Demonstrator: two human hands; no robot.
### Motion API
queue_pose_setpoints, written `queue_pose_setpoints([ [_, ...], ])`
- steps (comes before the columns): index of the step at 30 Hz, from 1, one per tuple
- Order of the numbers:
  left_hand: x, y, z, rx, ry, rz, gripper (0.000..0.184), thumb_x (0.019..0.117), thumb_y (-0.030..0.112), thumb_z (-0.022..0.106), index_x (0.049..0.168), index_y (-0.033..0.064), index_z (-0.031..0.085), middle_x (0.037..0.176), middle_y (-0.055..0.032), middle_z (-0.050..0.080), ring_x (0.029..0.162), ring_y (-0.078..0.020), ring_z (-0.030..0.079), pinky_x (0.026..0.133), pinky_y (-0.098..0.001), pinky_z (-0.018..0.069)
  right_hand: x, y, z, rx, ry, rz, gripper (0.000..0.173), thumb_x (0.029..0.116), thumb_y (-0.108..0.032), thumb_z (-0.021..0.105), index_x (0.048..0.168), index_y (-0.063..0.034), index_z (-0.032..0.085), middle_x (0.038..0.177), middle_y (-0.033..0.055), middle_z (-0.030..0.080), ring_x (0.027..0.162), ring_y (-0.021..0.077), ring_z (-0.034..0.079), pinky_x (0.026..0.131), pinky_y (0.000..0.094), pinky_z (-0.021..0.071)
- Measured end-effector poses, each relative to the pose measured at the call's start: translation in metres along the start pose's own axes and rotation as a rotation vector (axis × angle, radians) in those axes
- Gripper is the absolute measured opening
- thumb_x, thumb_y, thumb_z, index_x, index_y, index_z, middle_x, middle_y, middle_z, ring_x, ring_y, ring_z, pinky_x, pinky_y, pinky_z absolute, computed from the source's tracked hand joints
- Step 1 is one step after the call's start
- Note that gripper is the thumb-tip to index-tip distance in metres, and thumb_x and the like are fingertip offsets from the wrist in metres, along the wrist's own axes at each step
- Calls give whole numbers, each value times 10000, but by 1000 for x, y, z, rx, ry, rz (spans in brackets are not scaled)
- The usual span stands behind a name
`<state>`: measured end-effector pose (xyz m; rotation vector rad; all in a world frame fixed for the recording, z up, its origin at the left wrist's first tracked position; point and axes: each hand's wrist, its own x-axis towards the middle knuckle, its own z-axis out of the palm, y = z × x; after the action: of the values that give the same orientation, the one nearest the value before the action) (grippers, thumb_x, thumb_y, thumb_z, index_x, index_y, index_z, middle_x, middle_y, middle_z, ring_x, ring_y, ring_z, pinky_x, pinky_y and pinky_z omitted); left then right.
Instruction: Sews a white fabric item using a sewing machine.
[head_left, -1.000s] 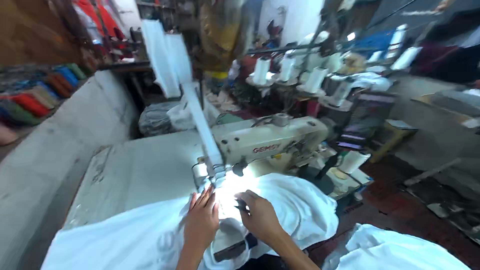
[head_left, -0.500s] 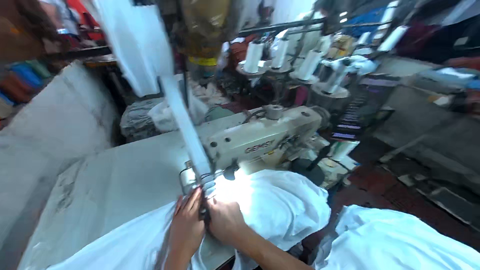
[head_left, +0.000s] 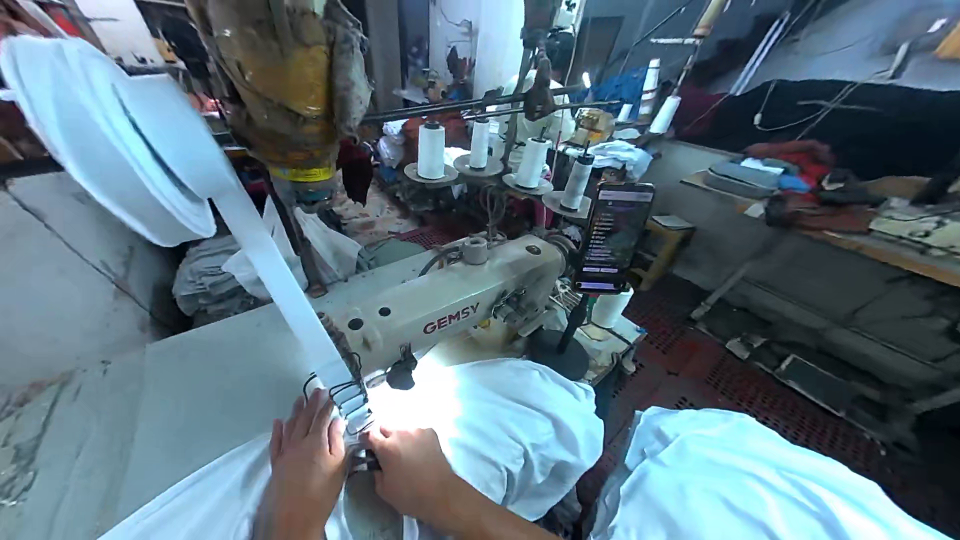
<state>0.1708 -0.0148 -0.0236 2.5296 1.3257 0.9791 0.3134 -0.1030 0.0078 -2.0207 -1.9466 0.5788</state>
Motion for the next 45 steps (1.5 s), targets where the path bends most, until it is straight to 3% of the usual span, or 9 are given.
queue_pose_setpoints([
  [3,-17,35,-9,-361,196,-230,317,1015,79,455,1224,-73,639,1158,-192,688,1029,-257,677,898,-419,563,6,5,3,-14,61,-14,272,941,-129,622,1204,-99,686,1087,145,728,936,357,721,718,585,563],
  [6,-39,36,-2,-454,88,-296,296,1018,74,509,1256,-55,630,1118,-165,708,956,-198,714,868,-383,601,12,22,5,13,120,-44,353,919,-151,627,1262,-161,713,999,152,755,908,377,732,734,609,556],
  [13,-52,33,-3,27,-25,-130,297,991,179,574,1212,80,745,1204,-143,670,1127,-309,640,970,-420,548,7,43,16,-103,294,-245,469,835,-119,701,1286,-247,733,964,118,765,744,342,727,606,564,559],
  [19,-51,30,3,117,-68,-77,323,962,193,555,1223,184,744,1266,-139,659,1167,-324,636,968,-506,531,6,29,12,-160,135,-142,505,897,-153,626,1383,-286,658,990,132,754,819,357,728,660,578,557],
  [27,-17,22,1,145,-88,3,304,790,64,730,1084,-10,751,1328,-261,619,1190,-472,607,946,-652,465,16,6,-13,89,-76,16,326,991,-228,578,1263,-77,676,1137,181,726,1088,389,688,860,654,522],
  [31,-9,16,-10,122,-186,3,322,858,126,703,1151,-2,730,1395,-286,562,1245,-516,547,986,-673,417,5,1,-3,-9,104,-22,290,954,-218,627,1193,-74,705,1203,197,688,1085,387,680,790,589,559],
  [35,-30,25,-18,132,-248,17,419,907,189,669,1311,77,686,1469,-274,514,1300,-507,516,1036,-664,402,5,20,4,-85,188,-203,394,920,-217,666,1300,-117,691,1399,179,622,1231,375,627,865,553,560],
  [39,-49,31,-18,139,-266,5,337,1017,329,529,1198,159,757,1504,-215,510,1333,-461,504,1073,-640,378,36,60,8,-48,296,-439,288,860,-266,743,1127,-161,764,1249,130,697,1084,322,692,827,561,576],
  [45,-49,39,-14,177,-237,0,320,1015,323,541,1210,180,751,1489,-197,532,1328,-454,512,1067,-649,367,-18,16,-29,71,58,-137,279,966,-246,661,1219,-166,747,1237,143,687,1039,357,694,822,602,558],
])
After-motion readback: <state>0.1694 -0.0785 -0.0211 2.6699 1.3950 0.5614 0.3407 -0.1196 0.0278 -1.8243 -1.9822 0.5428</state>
